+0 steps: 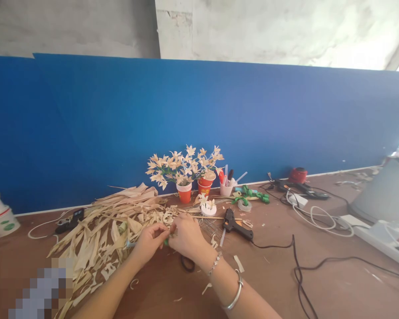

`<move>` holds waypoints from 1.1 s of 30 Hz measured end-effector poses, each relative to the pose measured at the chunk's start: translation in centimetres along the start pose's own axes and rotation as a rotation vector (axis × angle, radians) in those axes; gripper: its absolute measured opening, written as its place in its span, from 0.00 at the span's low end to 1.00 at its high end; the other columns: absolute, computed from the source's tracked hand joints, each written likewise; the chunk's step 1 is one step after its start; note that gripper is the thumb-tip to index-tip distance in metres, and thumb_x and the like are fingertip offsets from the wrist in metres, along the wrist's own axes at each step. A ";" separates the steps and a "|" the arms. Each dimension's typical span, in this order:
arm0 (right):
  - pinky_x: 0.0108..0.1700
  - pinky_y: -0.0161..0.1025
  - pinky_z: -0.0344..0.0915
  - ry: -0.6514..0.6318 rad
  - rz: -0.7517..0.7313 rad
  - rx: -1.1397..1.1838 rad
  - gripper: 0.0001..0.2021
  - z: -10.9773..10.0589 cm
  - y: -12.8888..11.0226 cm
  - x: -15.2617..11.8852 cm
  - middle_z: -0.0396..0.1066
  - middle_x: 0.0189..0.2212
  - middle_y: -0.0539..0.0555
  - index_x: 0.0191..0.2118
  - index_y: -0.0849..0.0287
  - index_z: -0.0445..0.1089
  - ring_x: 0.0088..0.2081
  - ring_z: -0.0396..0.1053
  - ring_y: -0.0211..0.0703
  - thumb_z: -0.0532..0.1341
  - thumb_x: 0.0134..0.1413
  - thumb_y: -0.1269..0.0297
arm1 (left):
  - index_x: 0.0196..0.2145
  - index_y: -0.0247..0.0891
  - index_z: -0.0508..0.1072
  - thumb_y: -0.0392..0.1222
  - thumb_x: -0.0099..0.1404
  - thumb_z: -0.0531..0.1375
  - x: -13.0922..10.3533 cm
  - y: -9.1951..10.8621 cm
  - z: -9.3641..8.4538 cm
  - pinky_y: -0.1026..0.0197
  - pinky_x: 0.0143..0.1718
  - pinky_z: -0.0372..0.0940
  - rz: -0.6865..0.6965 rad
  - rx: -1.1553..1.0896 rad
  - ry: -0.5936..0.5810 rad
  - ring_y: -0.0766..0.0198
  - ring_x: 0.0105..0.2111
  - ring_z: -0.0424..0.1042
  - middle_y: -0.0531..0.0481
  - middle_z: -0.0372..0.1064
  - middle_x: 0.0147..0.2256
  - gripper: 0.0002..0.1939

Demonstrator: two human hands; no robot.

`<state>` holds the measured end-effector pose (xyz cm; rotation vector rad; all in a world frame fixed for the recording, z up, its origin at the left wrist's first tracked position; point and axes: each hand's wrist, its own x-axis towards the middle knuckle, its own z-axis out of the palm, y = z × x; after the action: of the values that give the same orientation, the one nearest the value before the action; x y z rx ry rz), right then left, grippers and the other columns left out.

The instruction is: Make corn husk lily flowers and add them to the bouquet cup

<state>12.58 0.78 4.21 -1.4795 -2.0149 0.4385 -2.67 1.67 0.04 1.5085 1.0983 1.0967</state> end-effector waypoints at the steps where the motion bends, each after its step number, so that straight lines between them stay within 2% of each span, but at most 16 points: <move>1: 0.39 0.38 0.53 0.039 -0.038 -0.064 0.04 0.1 -0.1 -0.1 0.68 0.32 0.52 0.23 0.59 0.68 0.39 0.62 0.45 0.61 0.35 0.73 | 0.25 0.36 0.72 0.49 0.53 0.61 0.0 0.0 0.0 0.67 0.18 0.51 -0.017 0.004 0.004 0.69 0.14 0.59 0.56 0.63 0.15 0.12; 5: 0.41 0.40 0.52 0.100 -0.110 -0.171 0.03 0.3 -0.1 -0.1 0.68 0.32 0.52 0.23 0.59 0.68 0.39 0.62 0.44 0.61 0.39 0.73 | 0.26 0.36 0.70 0.50 0.52 0.62 0.0 0.8 0.0 0.68 0.14 0.43 -0.167 -0.032 -0.015 0.73 0.09 0.52 0.59 0.59 0.09 0.13; 8: 0.42 0.41 0.51 0.135 -0.163 -0.241 0.03 0.2 0.2 0.0 0.68 0.32 0.52 0.24 0.59 0.68 0.40 0.61 0.45 0.61 0.41 0.73 | 0.30 0.35 0.70 0.49 0.51 0.63 -0.2 1.5 -0.1 0.69 0.12 0.38 -0.263 -0.126 -0.051 0.75 0.07 0.46 0.60 0.60 0.09 0.14; 10: 0.42 0.42 0.51 0.151 -0.192 -0.278 0.03 0.1 0.2 0.0 0.68 0.33 0.53 0.24 0.59 0.68 0.40 0.61 0.45 0.60 0.42 0.73 | 0.30 0.34 0.70 0.46 0.49 0.64 -0.3 1.8 -0.1 0.70 0.12 0.44 -0.259 -0.241 -0.050 0.74 0.10 0.55 0.57 0.65 0.13 0.14; 13: 0.42 0.42 0.51 0.170 -0.222 -0.318 0.03 0.1 0.1 0.0 0.68 0.33 0.53 0.25 0.59 0.67 0.40 0.60 0.45 0.60 0.43 0.73 | 0.26 0.34 0.70 0.42 0.45 0.68 -0.5 2.0 0.0 0.70 0.20 0.58 -0.256 -0.438 -0.040 0.69 0.21 0.69 0.52 0.71 0.22 0.13; 15: 0.42 0.42 0.51 0.188 -0.242 -0.335 0.03 0.1 0.0 0.0 0.68 0.33 0.53 0.25 0.59 0.67 0.40 0.60 0.45 0.60 0.43 0.73 | 0.26 0.34 0.70 0.41 0.44 0.69 -0.5 2.1 0.0 0.69 0.25 0.62 -0.281 -0.492 -0.041 0.67 0.25 0.71 0.52 0.72 0.24 0.13; 17: 0.41 0.42 0.51 0.205 -0.271 -0.340 0.03 0.1 0.0 -0.1 0.68 0.34 0.53 0.25 0.59 0.67 0.39 0.60 0.45 0.60 0.44 0.74 | 0.26 0.34 0.71 0.42 0.44 0.69 -0.5 2.0 0.0 0.68 0.25 0.63 -0.301 -0.473 -0.031 0.67 0.24 0.72 0.52 0.72 0.24 0.14; 20: 0.42 0.42 0.51 0.219 -0.293 -0.332 0.03 0.1 -0.1 -0.1 0.69 0.34 0.53 0.25 0.60 0.67 0.40 0.60 0.45 0.60 0.45 0.73 | 0.25 0.33 0.72 0.45 0.44 0.69 -0.3 1.9 0.1 0.66 0.26 0.65 -0.285 -0.413 0.004 0.66 0.24 0.72 0.52 0.72 0.23 0.14; 26: 0.42 0.41 0.52 0.229 -0.236 -0.271 0.04 0.3 -0.2 -0.2 0.69 0.31 0.53 0.23 0.60 0.67 0.39 0.62 0.44 0.60 0.43 0.74 | 0.24 0.35 0.71 0.48 0.47 0.66 -0.2 1.5 0.8 0.63 0.28 0.66 -0.151 -0.340 0.132 0.64 0.24 0.71 0.53 0.71 0.22 0.13; 30: 0.42 0.40 0.54 0.228 -0.174 -0.172 0.04 0.5 0.0 0.0 0.70 0.30 0.52 0.21 0.59 0.68 0.38 0.63 0.44 0.61 0.39 0.75 | 0.24 0.35 0.72 0.48 0.48 0.65 -0.3 1.4 0.8 0.63 0.26 0.66 -0.122 -0.325 0.138 0.63 0.24 0.71 0.53 0.71 0.21 0.13; 33: 0.39 0.38 0.56 0.194 -0.117 -0.014 0.05 0.7 0.3 0.3 0.71 0.29 0.52 0.19 0.59 0.69 0.36 0.64 0.43 0.61 0.37 0.75 | 0.23 0.35 0.72 0.47 0.49 0.65 -0.4 1.6 0.5 0.63 0.26 0.65 -0.093 -0.281 0.138 0.63 0.23 0.71 0.53 0.71 0.21 0.12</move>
<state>12.34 1.23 3.61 -1.3486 -1.9408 0.2243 -2.03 0.95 1.44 1.1655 1.0470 1.2472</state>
